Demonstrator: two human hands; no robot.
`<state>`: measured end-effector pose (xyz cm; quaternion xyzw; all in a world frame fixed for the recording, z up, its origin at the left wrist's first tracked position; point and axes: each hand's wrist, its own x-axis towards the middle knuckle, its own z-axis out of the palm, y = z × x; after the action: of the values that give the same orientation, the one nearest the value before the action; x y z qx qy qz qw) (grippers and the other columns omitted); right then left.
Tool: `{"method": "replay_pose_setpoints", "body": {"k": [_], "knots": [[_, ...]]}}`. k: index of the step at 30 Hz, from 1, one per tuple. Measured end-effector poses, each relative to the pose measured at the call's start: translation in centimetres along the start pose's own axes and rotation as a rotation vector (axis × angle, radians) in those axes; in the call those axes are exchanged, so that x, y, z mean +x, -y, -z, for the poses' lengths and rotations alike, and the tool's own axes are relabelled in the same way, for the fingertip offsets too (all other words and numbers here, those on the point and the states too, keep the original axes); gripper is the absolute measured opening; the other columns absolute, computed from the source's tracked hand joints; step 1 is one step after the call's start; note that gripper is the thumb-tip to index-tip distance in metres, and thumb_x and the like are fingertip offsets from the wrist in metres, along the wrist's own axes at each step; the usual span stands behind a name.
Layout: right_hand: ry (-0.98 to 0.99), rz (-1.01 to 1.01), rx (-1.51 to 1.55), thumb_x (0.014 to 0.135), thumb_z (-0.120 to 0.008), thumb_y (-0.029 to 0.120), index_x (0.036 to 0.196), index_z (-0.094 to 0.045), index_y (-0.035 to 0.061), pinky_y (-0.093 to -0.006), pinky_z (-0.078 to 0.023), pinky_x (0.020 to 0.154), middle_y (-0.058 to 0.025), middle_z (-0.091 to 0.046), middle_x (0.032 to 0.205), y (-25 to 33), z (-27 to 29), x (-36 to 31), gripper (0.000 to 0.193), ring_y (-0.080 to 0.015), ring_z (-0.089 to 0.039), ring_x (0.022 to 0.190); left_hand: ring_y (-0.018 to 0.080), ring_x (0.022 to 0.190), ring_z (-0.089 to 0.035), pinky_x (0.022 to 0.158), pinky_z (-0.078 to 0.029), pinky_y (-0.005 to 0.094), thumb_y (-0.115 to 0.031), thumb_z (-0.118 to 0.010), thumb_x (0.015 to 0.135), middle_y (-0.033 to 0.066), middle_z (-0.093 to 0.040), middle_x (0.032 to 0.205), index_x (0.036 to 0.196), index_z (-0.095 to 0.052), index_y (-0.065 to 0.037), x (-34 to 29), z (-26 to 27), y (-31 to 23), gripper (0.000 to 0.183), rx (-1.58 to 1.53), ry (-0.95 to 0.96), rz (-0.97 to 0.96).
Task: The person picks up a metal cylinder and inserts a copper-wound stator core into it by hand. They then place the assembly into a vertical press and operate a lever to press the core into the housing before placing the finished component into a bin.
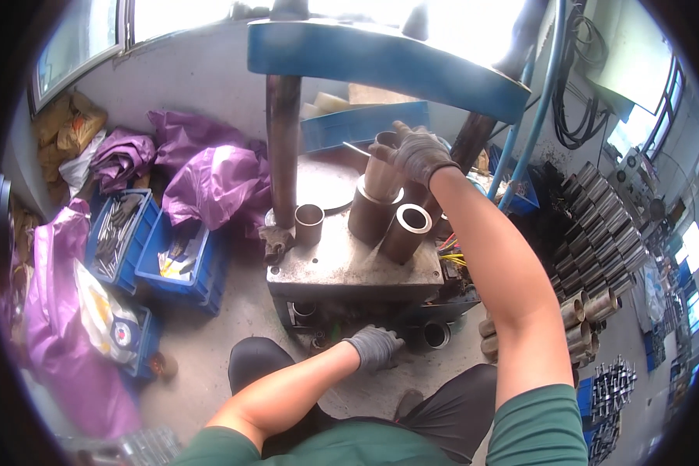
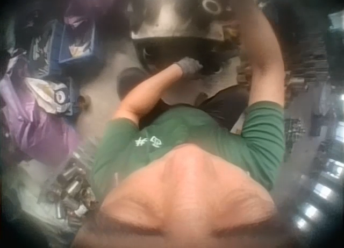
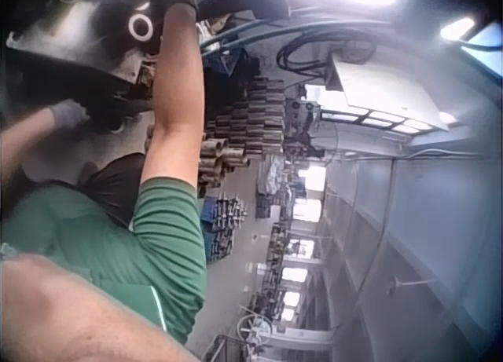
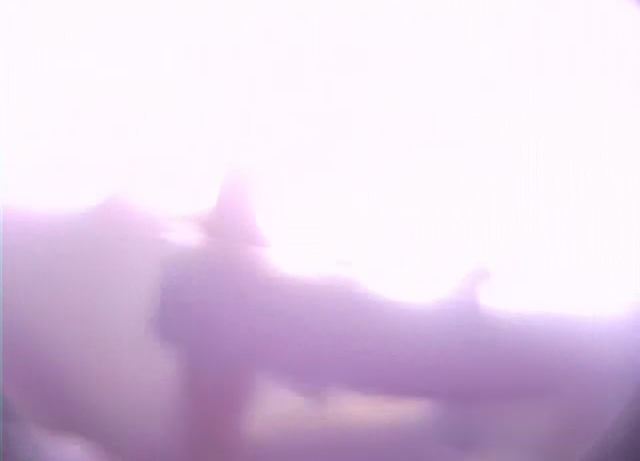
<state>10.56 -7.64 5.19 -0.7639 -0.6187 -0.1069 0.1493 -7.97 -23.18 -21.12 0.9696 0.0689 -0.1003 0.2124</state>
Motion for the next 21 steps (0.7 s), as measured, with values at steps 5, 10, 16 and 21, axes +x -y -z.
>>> {"method": "replay_pose_setpoints", "body": {"k": [5, 10, 16, 21], "knots": [[0.012, 0.221, -0.011, 0.095, -0.073, 0.042, 0.138, -0.066, 0.0090, -0.0481, -0.054, 0.104, -0.0253, -0.070, 0.121, -4.9, 6.8, -9.5, 0.055, -0.0424, -0.068, 0.116, 0.0382, 0.121, -0.067, 0.105, -0.053, 0.0496, -0.042, -0.073, 0.095, 0.0191, -0.070, 0.128, 0.135, -0.066, -0.008, 1.0, -1.1, 1.6, 0.053, -0.004, -0.013, -0.016], [-0.065, 0.140, 0.069, 0.091, -0.081, 0.029, 0.123, -0.072, 0.0031, -0.0458, -0.057, 0.095, -0.0209, -0.074, 0.110, -11.8, 12.1, -23.4, 0.042, -0.0400, -0.071, 0.105, 0.0390, 0.120, -0.067, 0.103, -0.053, 0.0505, -0.045, -0.069, 0.098, 0.0203, -0.069, 0.127, 0.132, -0.067, -0.007, -0.1, -1.9, 2.7, 0.051, 0.021, -0.061, 0.014], [-0.885, -0.300, 0.494, 0.109, -0.063, 0.012, 0.124, -0.070, 0.0047, -0.0277, -0.055, 0.086, -0.0020, -0.070, 0.103, -20.3, 10.6, -45.9, 0.018, -0.0105, -0.065, 0.094, 0.0405, 0.116, -0.066, 0.101, -0.052, 0.0508, -0.042, -0.070, 0.096, 0.0214, -0.070, 0.123, 0.125, -0.071, -0.010, 0.5, -2.7, 1.7, 0.044, -0.007, 0.000, 0.066], [-0.317, -0.986, 0.079, 0.089, -0.069, 0.013, 0.105, -0.071, 0.0066, -0.0421, -0.057, 0.088, -0.0149, -0.073, 0.095, -26.8, -13.1, -69.0, 0.017, -0.0325, -0.069, 0.089, 0.0415, 0.120, -0.066, 0.103, -0.053, 0.0499, -0.040, -0.071, 0.096, 0.0221, -0.069, 0.128, 0.134, -0.067, -0.009, 1.8, -4.6, 2.6, 0.050, -0.007, 0.063, 0.039]]}}
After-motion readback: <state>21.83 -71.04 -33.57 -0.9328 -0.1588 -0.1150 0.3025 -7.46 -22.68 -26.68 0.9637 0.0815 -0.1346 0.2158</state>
